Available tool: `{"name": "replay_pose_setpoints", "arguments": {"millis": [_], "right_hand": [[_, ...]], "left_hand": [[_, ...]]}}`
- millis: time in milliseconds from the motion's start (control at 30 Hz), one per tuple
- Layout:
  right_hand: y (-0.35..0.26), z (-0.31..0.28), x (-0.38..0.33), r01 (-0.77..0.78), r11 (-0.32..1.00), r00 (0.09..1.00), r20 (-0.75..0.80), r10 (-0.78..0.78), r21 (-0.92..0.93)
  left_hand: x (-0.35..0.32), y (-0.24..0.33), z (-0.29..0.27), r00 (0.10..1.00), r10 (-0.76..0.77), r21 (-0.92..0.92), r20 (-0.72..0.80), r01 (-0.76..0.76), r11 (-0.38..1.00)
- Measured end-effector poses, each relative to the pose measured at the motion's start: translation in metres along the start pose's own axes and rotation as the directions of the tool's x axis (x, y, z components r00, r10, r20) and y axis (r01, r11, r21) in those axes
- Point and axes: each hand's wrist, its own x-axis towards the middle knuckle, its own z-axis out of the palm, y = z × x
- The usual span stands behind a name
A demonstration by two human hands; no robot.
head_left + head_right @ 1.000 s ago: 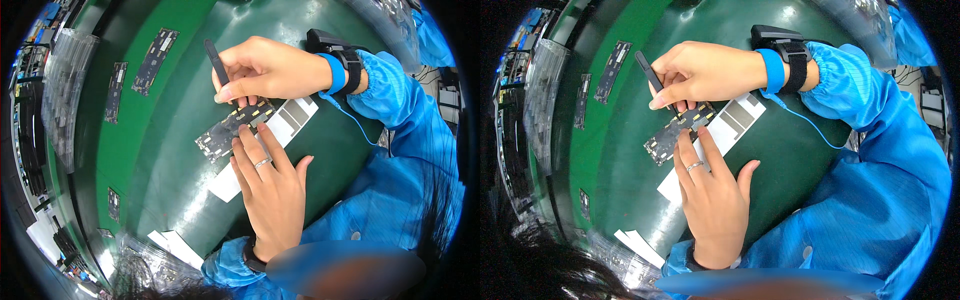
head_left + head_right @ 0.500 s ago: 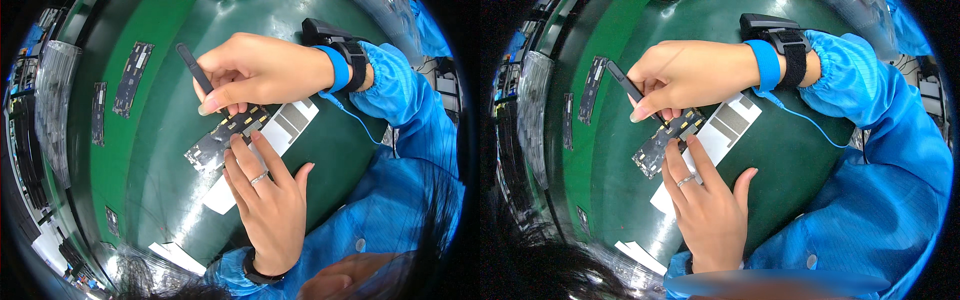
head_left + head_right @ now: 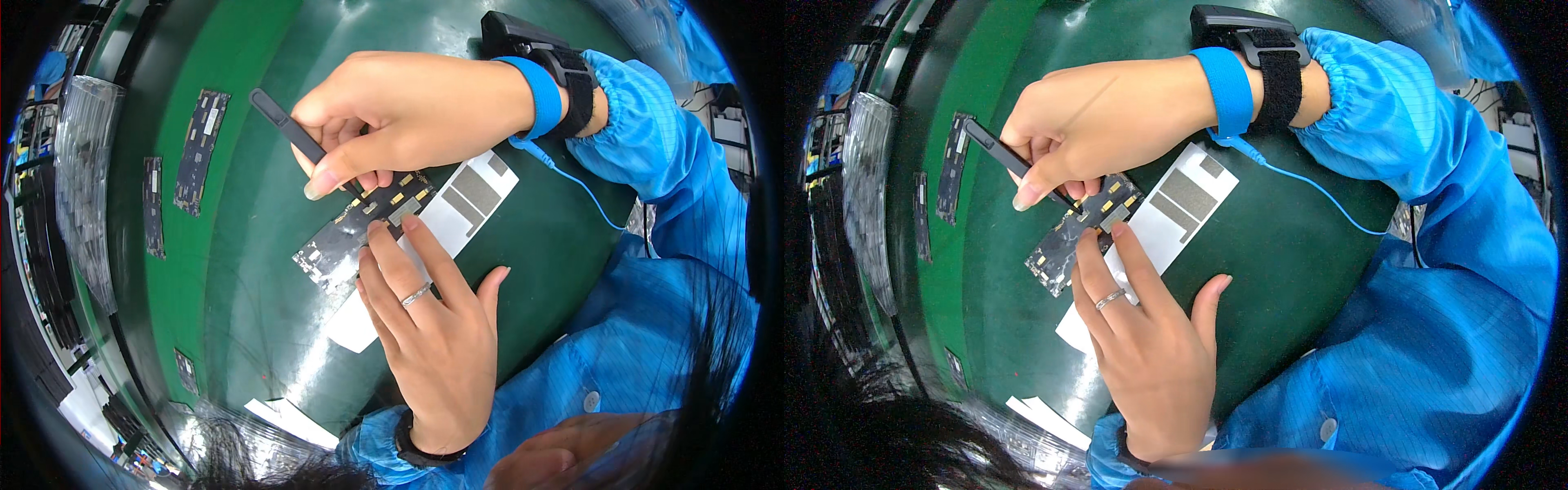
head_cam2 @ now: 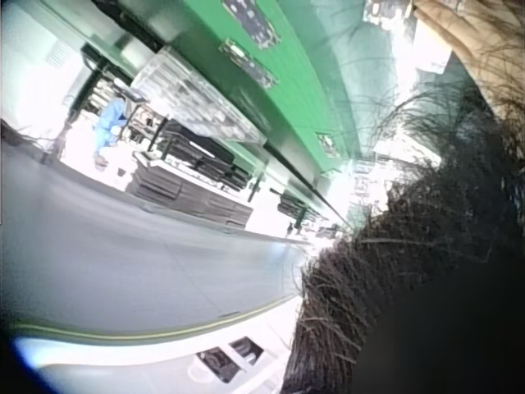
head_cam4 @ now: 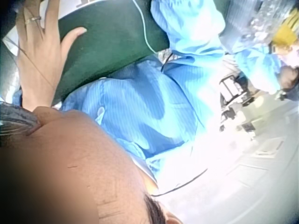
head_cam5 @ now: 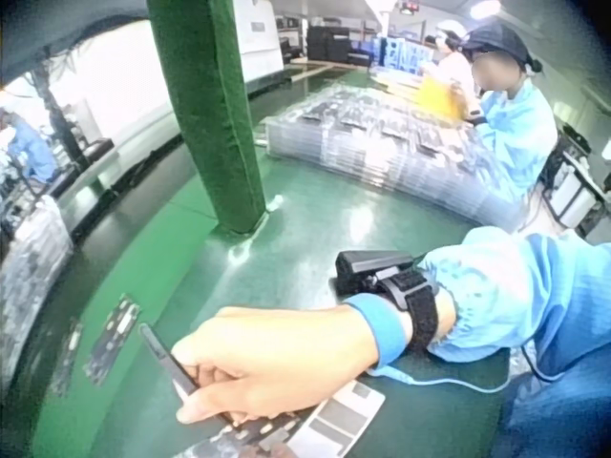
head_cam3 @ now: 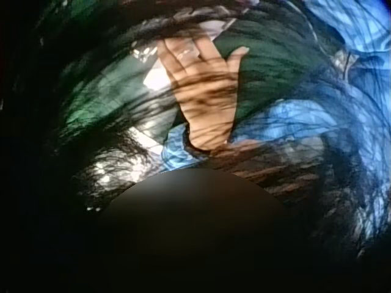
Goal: Manually assembling and inspecting small electronic circuit boards on a factory production line.
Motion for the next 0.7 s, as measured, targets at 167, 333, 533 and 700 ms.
{"name": "replay_pose_setpoints", "arguments": {"millis": [167,333,533,700], "right_hand": [[0.002,0.003,0.009,-0.047,0.999,0.998,0.038,0.047,0.016],[-0.004,0.000,0.007,-0.044,0.999,0.999,0.016,0.044,0.005],[-0.005,0.005,0.012,-0.037,0.999,0.999,0.007,0.037,0.000],[-0.006,0.007,0.013,-0.034,0.999,0.999,0.007,0.034,0.002]], "left_hand": [[0.000,-0.008,0.007,1.000,-0.002,0.016,-0.007,0.002,1.000],[0.003,-0.007,0.005,1.000,0.012,-0.001,-0.012,-0.012,1.000],[0.000,-0.014,0.004,1.000,0.014,-0.002,-0.004,-0.014,1.000],[0.000,-0.016,0.001,1.000,0.003,0.003,-0.019,-0.003,1.000]]}}
